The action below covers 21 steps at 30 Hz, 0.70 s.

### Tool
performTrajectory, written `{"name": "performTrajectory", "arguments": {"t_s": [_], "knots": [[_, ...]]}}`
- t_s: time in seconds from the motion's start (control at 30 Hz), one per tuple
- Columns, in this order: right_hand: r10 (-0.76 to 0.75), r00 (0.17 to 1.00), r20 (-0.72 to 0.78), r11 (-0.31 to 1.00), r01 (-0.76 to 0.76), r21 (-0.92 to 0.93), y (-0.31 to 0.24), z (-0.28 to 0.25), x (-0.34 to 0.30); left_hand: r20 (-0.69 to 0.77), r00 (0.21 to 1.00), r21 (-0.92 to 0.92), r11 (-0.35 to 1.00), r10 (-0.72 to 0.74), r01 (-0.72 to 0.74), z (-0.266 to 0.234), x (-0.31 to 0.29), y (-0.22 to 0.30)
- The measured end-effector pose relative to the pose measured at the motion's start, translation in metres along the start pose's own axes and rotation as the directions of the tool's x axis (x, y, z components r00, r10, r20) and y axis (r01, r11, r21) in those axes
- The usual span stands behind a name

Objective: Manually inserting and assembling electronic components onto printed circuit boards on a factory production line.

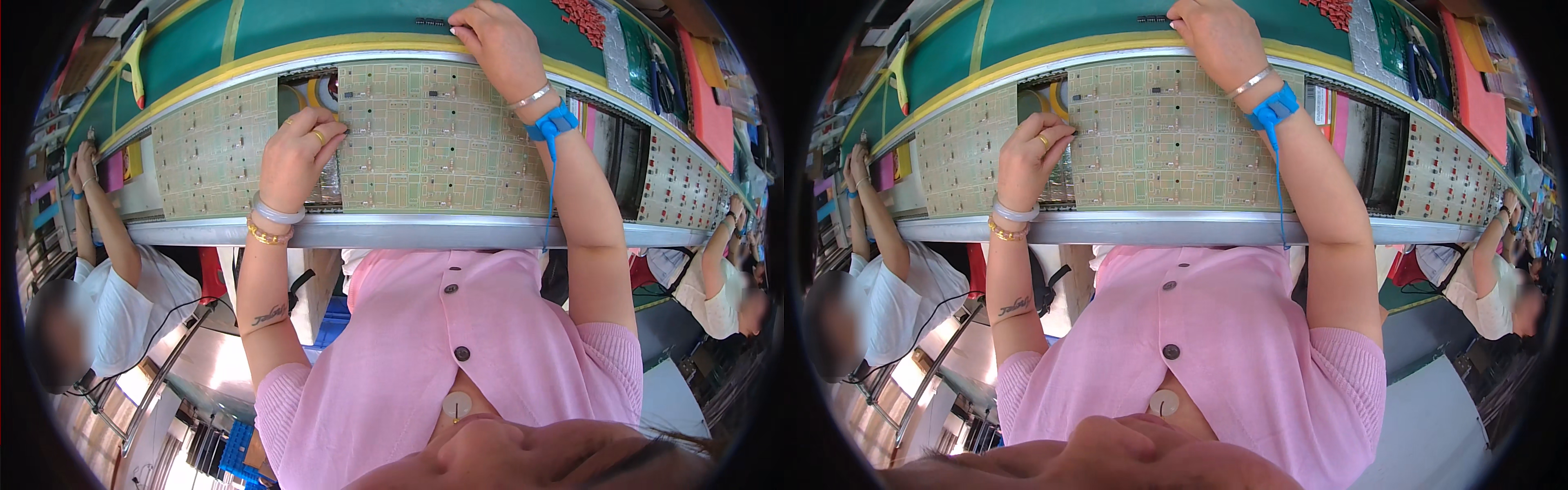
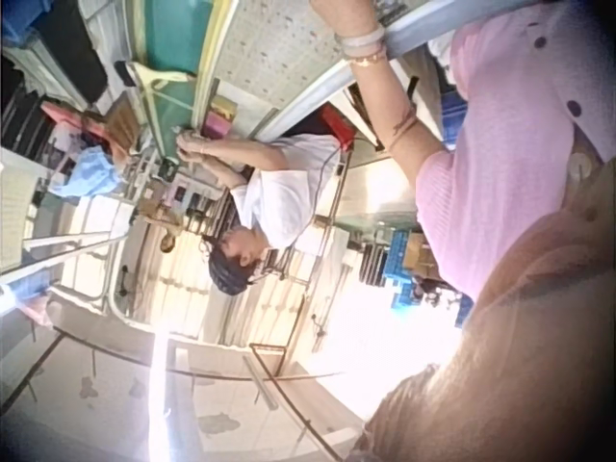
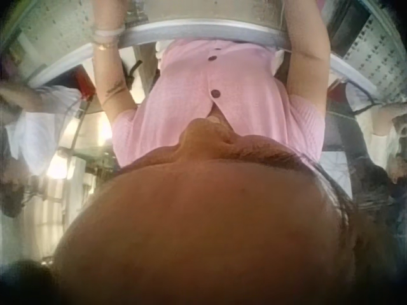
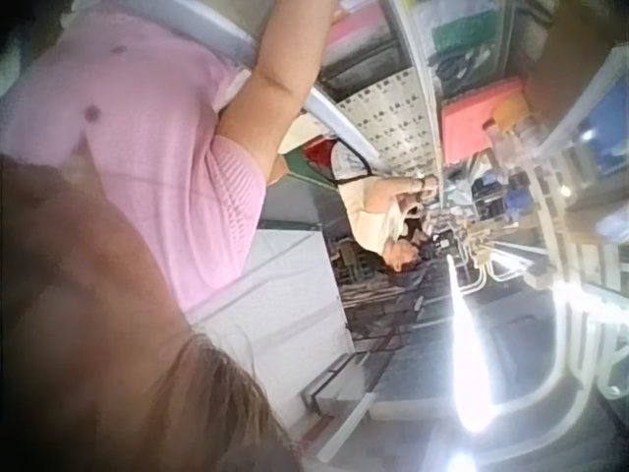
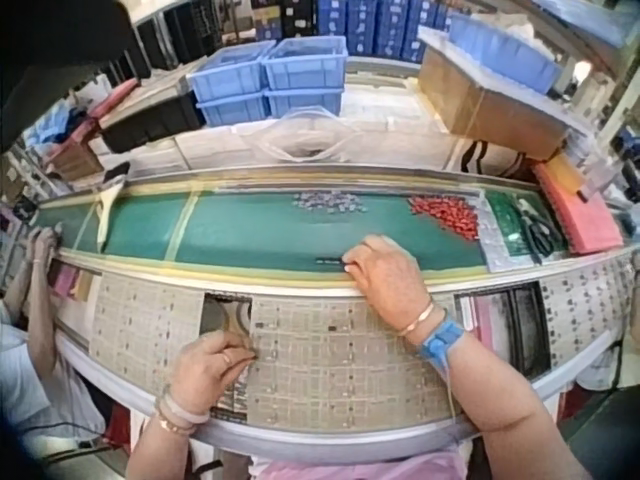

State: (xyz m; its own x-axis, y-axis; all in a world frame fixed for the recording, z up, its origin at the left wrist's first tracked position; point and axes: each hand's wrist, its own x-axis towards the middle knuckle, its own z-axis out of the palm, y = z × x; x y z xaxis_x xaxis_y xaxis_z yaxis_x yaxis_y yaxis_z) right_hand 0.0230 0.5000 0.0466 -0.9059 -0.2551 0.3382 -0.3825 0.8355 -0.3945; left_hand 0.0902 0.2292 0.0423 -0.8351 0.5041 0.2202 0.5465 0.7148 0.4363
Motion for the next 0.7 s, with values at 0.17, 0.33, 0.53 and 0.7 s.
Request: {"name": "performTrajectory", "arguments": {"t_s": [0.17, 0.33, 0.53, 0.7], "knots": [[-0.059, 0.995, -0.079, 0.998, 0.062, 0.029, 0.011, 0.003, -0.015, -0.018, 1.0, -0.012, 1.0, 0.019, -0.019, 0.003, 0.0, 0.0], [-0.068, 0.993, -0.1, 0.994, 0.076, 0.074, 0.011, 0.002, -0.022, -0.032, 0.999, 0.012, 0.999, 0.032, -0.031, 0.005, 0.0, 0.001], [-0.083, 0.987, -0.135, 0.99, 0.097, 0.102, 0.016, 0.006, -0.03, -0.018, 0.998, 0.027, 0.998, 0.054, -0.053, 0.004, 0.0, 0.002], [-0.09, 0.985, -0.145, 0.989, 0.106, 0.104, 0.014, 0.005, -0.03, -0.032, 0.999, 0.047, 0.998, 0.041, -0.04, 0.006, -0.002, 0.003]]}}
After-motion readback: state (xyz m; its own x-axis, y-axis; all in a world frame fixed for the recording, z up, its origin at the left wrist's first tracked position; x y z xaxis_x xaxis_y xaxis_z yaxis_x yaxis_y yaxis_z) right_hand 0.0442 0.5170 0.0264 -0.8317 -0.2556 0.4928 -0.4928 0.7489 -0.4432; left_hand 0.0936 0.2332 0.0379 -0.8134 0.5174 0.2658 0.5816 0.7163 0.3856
